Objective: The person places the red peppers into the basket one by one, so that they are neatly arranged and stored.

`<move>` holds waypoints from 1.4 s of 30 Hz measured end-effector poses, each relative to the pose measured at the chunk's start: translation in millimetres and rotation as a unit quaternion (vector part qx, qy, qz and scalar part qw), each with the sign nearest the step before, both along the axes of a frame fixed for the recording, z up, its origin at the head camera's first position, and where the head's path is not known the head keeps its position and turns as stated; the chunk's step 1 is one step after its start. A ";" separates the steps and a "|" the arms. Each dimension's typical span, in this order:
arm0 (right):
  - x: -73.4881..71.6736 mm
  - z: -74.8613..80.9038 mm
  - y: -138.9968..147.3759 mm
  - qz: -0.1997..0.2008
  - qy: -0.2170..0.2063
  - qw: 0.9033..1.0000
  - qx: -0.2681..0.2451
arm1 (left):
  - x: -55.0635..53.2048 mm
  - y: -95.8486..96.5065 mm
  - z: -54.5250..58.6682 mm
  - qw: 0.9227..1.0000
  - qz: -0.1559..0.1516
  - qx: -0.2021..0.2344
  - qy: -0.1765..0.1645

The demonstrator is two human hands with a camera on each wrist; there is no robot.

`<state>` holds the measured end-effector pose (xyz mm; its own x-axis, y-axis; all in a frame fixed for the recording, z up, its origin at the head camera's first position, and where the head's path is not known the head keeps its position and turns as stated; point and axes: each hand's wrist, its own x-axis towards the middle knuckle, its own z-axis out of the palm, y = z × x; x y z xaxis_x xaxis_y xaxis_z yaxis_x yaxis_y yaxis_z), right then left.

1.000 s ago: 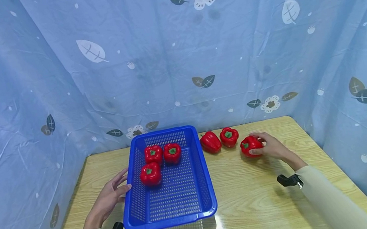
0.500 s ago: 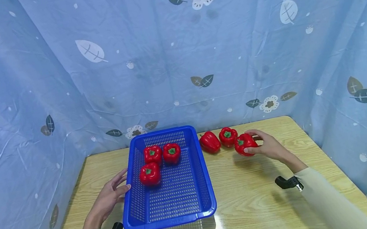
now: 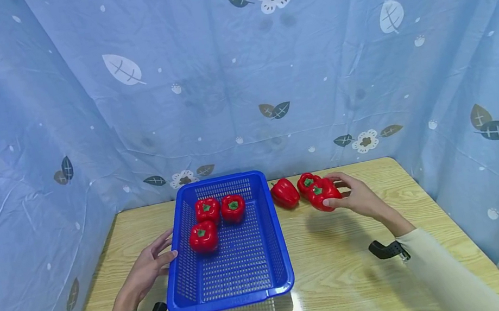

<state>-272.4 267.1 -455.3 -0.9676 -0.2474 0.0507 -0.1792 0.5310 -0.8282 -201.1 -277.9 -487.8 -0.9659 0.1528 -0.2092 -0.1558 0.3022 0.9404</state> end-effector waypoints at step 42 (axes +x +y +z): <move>8.2 41.0 -106.5 0.072 0.004 0.992 -0.106 | -1.9 -0.3 -0.1 1.000 0.002 -0.007 -0.008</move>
<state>-264.2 160.5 -414.3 -0.9225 -0.3652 0.1247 -0.2479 0.3133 -0.9167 -203.0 -278.2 -488.0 -0.9627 0.1468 -0.2273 -0.1725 0.3140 0.9336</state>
